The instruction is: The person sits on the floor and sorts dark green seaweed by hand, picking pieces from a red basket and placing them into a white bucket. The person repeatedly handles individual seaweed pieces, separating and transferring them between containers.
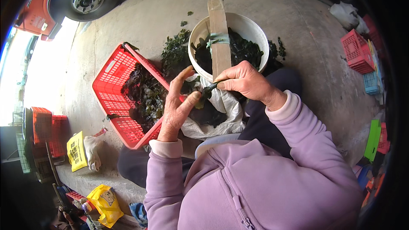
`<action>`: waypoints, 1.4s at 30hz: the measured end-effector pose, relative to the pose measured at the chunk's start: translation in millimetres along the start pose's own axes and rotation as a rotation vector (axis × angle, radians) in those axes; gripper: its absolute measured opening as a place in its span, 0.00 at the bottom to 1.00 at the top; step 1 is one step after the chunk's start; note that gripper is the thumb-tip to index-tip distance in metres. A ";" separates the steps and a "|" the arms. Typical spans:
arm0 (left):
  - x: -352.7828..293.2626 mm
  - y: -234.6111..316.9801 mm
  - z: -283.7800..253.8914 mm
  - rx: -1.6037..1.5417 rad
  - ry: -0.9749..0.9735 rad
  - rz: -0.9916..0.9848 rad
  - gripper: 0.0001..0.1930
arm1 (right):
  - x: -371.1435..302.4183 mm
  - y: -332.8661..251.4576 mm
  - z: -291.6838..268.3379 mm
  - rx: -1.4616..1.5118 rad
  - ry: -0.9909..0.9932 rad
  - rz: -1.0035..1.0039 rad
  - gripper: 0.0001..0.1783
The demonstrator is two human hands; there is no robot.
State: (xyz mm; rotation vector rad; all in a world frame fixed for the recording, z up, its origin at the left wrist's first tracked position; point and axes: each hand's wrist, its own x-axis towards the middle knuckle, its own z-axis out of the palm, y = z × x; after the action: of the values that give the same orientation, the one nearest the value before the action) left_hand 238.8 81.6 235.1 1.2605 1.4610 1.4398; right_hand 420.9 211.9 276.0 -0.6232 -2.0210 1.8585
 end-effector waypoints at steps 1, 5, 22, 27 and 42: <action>6.0 4.4 8.2 -0.037 -0.065 0.012 0.31 | 2.2 -2.9 -3.7 0.013 -0.029 -0.047 0.10; 25.1 14.1 16.7 -0.388 -0.286 -0.400 0.11 | 8.3 -3.0 -26.8 0.077 -0.045 -0.014 0.08; 192.1 -94.7 29.3 0.849 0.078 -0.230 0.10 | 137.0 94.7 -86.7 -0.613 0.580 0.053 0.12; 180.7 -116.6 43.9 0.886 0.138 -0.379 0.15 | 133.3 108.6 -102.0 -0.156 0.492 0.152 0.13; 80.3 -17.3 86.3 0.372 0.220 0.109 0.25 | 45.0 1.4 -77.2 0.732 0.376 -0.029 0.12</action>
State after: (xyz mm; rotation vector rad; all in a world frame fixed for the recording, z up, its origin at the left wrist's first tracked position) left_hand 297.1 184.2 219.0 1.4572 1.9005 1.4586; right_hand 422.5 301.1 279.8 -0.6465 -1.0044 2.0745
